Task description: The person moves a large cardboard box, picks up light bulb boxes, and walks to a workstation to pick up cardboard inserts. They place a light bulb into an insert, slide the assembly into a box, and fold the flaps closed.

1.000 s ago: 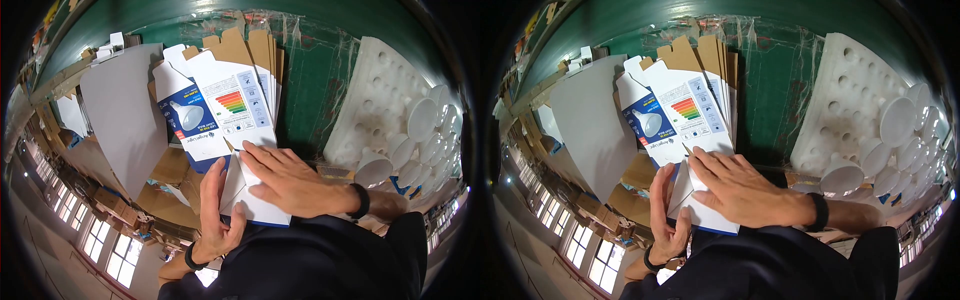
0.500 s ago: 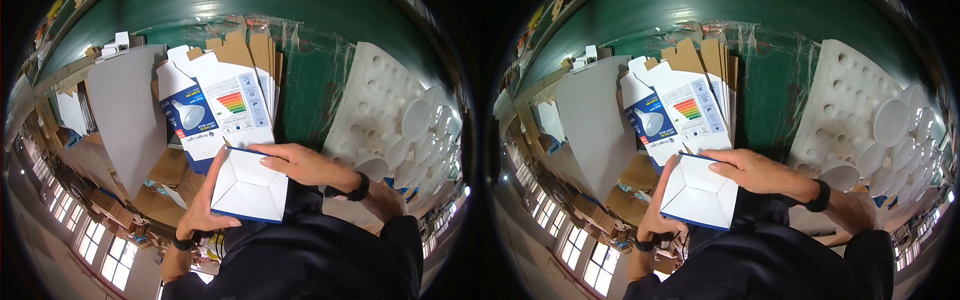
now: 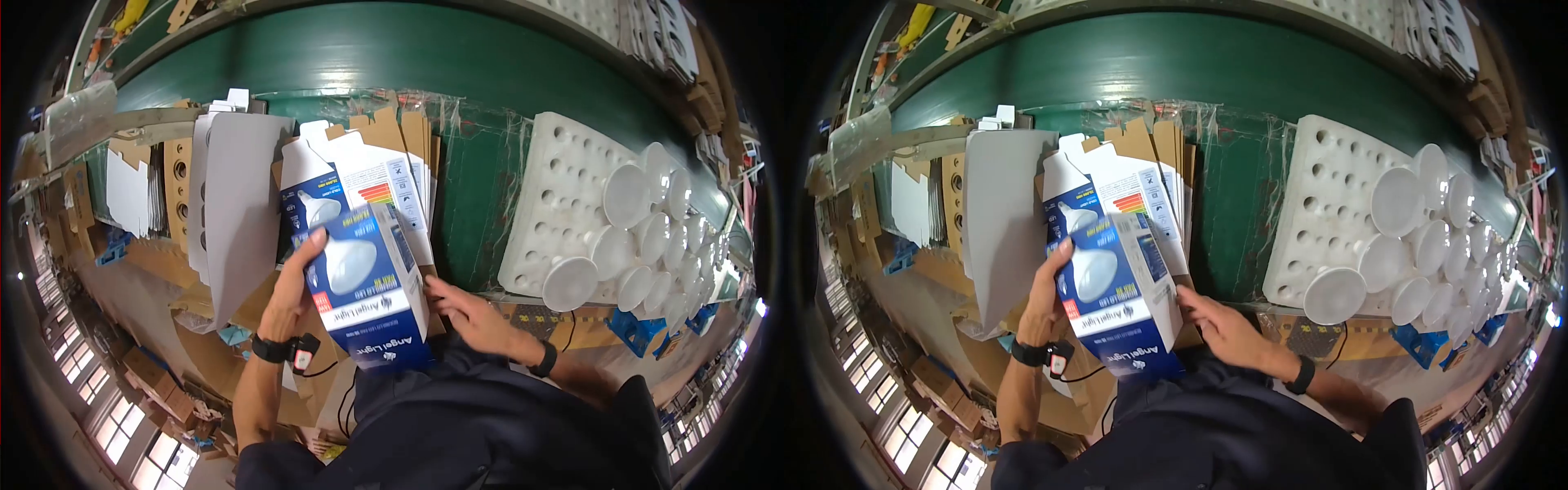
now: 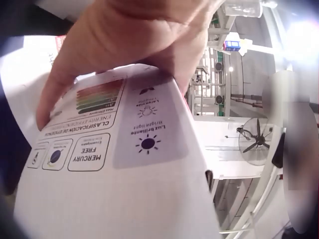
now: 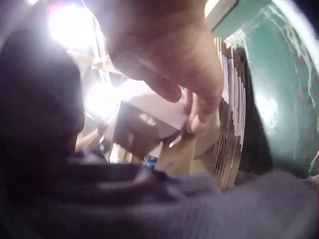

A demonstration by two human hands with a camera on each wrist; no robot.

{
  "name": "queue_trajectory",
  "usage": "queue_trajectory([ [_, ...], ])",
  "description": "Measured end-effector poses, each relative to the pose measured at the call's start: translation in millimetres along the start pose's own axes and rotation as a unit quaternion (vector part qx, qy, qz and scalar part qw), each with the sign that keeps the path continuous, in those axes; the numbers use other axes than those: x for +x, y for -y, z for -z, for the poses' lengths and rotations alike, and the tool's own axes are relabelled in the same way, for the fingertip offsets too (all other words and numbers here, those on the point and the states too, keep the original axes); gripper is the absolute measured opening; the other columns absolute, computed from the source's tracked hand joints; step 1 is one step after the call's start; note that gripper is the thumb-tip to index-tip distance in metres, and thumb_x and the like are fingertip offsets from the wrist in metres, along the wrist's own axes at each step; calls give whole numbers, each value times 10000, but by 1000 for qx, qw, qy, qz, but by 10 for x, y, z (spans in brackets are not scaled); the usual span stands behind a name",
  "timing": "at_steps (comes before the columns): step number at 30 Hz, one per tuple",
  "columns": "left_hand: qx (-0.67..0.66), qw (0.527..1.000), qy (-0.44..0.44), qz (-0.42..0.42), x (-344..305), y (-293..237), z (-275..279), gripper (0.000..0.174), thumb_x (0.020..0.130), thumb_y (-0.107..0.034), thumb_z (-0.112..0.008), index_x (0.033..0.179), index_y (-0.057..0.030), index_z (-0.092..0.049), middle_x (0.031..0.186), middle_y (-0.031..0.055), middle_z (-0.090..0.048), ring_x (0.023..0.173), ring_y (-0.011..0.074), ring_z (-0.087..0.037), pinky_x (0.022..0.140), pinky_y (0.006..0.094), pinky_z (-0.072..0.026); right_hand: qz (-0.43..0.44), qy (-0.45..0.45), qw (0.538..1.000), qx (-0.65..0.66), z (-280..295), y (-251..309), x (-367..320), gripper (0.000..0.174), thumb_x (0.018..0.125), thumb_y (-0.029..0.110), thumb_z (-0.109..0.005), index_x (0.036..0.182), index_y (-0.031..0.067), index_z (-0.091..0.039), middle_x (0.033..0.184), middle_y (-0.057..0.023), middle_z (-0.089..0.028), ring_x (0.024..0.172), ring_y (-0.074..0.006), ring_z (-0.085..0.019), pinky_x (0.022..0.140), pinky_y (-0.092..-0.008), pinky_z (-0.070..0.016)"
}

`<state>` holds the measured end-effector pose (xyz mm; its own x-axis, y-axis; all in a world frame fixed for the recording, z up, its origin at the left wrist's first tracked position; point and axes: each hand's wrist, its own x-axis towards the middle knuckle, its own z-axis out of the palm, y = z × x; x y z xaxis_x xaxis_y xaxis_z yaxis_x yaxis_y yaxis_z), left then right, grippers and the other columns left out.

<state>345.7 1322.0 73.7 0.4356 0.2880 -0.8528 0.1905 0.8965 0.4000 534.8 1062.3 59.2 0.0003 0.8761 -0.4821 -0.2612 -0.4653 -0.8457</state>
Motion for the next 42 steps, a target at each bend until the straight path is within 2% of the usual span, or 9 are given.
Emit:
queue_trajectory([
  [8, -144, 974, 151, 86, 284, -324, 48, 555, 968, -445, -619, 1265, 23, -608, 1141, 196, -712, 939, 263, -742, 822, 392, -629, 275, -196, 896, -289, -48, 745, -233, 663, 778, -39, -714, 1403, -2, -496, 1310, -193, -596, 1188, -378, -581, 1005, -415, -473],
  [20, -76, 960, 265, -58, 1103, -157, -472, 722, 1018, -620, -382, 1394, -22, -529, 1237, 185, -672, 988, 304, -724, 807, 380, -635, 255, -141, 878, -379, 189, 2049, -355, 400, 791, 108, -793, 1164, 51, -661, 1365, -163, -560, 1208, -348, -585, 983, -407, -499],
  [24, -240, 821, 497, 143, 1269, -532, -776, 816, 993, -687, -330, 1429, -15, -483, 1310, 200, -621, 1145, 349, -654, 843, 493, -622, 272, -194, 771, -542, 435, 2015, -309, 347, 712, -96, -654, 1004, 81, -712, 1304, -96, -612, 1053, -303, -669, 853, -359, -565],
  [27, -49, 978, 200, -40, 1157, -682, -1277, 1039, 947, -752, -342, 1500, 116, -201, 1535, 342, -282, 1205, 527, -558, 942, 571, -562, 304, -256, 756, -519, 774, 1910, -58, 365, 731, -109, -633, 1034, 74, -722, 1264, -95, -636, 1031, -290, -679, 853, -355, -564],
  [32, 31, 969, 192, -151, 1445, -770, -1628, 808, 1027, -340, -532, 1555, 79, -86, 1604, 300, -184, 1193, 414, -604, 974, 430, -544, 379, -326, 756, -423, 1654, 1432, 779, 393, 719, -157, -606, 1070, -10, -707, 1113, -124, -705, 1005, -250, -696, 855, -310, -552],
  [35, 384, 752, 60, -532, 1376, -754, -1778, 701, 828, -16, -680, 1474, -25, -409, 1539, 178, -402, 1264, 323, -556, 1006, 443, -498, 341, -302, 857, -239, 2089, 1161, 1100, 313, 767, -148, -622, 1043, -35, -717, 982, -123, -738, 880, -195, -709, 792, -306, -560],
  [36, 388, 752, 61, -530, 1328, -804, -1876, 701, 828, -16, -680, 1474, -25, -409, 1539, 178, -402, 1264, 323, -556, 1006, 443, -498, 340, -305, 858, -235, 2137, 1237, 1092, 313, 767, -148, -622, 1043, -35, -717, 982, -123, -738, 880, -195, -709, 792, -306, -560],
  [38, 516, 546, 62, -658, 1279, -861, -2063, 666, 799, -42, -719, 1419, -39, -475, 1528, 154, -419, 1336, 373, -472, 1102, 450, -415, 268, -281, 890, -237, 2223, 1325, 1006, 219, 824, -98, -652, 1024, -45, -725, 877, -106, -747, 770, -148, -682, 716, -296, -549],
  [42, 572, 429, 98, -693, 1589, -1125, -2438, 509, 787, -110, -778, 1274, -57, -643, 1416, 104, -565, 1389, 357, -429, 1126, 435, -399, 236, -268, 883, -304, 2509, 1465, 998, 198, 899, 106, -676, 1038, -27, -722, 818, -134, -724, 695, -183, -641, 681, -316, -513],
])
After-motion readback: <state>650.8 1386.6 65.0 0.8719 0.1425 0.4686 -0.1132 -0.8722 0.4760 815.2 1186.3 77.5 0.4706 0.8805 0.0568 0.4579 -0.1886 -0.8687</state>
